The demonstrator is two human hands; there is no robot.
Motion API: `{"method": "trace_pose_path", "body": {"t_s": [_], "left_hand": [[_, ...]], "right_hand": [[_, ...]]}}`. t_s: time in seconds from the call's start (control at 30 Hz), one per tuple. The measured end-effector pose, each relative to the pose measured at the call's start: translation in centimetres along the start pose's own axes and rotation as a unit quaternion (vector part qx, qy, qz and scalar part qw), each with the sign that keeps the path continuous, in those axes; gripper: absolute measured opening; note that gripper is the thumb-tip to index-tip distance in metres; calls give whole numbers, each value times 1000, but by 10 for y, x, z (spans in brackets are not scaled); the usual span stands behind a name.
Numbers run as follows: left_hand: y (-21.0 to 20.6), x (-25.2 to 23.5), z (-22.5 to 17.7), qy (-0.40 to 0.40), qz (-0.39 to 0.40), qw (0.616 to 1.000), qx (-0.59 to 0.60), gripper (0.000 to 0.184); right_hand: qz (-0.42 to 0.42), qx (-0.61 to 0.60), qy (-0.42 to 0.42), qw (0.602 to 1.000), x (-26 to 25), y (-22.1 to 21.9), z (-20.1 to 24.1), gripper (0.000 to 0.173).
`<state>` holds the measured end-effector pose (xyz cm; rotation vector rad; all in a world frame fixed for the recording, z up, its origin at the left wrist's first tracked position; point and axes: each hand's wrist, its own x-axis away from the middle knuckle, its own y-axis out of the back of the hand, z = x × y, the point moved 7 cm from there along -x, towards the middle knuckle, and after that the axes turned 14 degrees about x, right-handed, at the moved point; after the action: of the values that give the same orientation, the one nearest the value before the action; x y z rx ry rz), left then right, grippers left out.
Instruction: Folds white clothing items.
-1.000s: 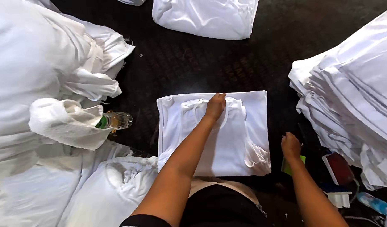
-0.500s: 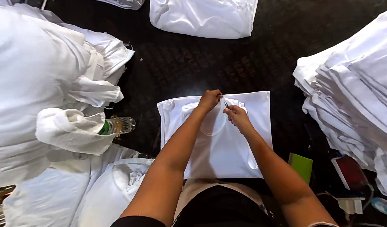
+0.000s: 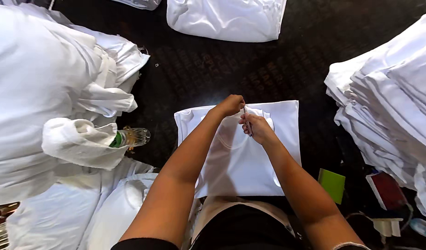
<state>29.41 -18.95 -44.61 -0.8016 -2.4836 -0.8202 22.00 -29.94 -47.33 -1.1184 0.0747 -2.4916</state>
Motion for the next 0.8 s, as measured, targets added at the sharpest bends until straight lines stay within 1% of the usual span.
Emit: {"method": "trace_pose_path", "body": {"t_s": [0.07, 0.2, 0.4, 0.6, 0.8], "left_hand": [[-1, 1, -1, 3, 8, 1000, 1, 24], [-3, 3, 0, 1, 10, 1000, -26, 24], [1, 7, 3, 10, -21, 997, -67, 25], [1, 14, 5, 8, -56, 998, -26, 23], [-2, 19, 8, 0, -66, 998, -6, 22]], "right_hand": [[-8, -59, -38, 998, -5, -3, -12, 33], [-20, -111, -45, 993, -13, -9, -21, 33], [-38, -170, -58, 983, -13, -18, -21, 31], [-35, -209, -55, 976, -15, -25, -19, 26], [-60, -223, -47, 972, -19, -28, -20, 22]]}}
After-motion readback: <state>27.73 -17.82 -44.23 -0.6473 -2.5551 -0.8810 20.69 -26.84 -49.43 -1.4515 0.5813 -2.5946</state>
